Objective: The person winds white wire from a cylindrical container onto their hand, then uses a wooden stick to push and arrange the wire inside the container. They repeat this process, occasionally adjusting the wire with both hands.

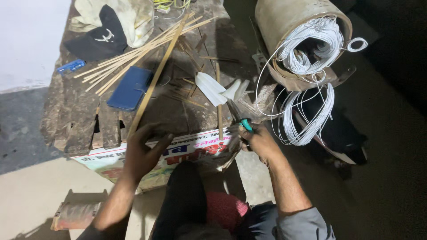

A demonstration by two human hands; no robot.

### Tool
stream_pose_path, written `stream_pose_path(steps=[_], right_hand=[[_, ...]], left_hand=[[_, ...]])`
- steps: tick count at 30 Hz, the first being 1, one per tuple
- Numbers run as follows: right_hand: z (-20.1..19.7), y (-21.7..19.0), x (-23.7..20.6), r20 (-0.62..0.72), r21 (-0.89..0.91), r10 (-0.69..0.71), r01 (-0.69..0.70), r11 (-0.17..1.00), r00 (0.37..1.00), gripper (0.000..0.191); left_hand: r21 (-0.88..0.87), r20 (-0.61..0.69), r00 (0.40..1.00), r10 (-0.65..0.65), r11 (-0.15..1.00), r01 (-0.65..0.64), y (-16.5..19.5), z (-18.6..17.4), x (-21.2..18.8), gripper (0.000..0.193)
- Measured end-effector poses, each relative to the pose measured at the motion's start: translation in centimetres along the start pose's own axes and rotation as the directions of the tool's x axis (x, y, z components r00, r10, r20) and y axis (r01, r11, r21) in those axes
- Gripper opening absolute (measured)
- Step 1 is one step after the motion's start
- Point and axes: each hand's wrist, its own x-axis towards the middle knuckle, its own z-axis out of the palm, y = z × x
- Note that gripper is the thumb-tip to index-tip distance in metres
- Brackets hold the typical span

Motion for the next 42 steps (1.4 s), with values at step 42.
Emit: stream_pose_path(steps=[42], right_hand=[[-3.3,-17.2,-11.1,-0.195,-0.866,-0.908,0.371,0.337,0.370,0.026]], left_hand=[[0.018,0.031,0.897,0.441,0.897,-0.441,5.4,6.1,8.2,0.033]])
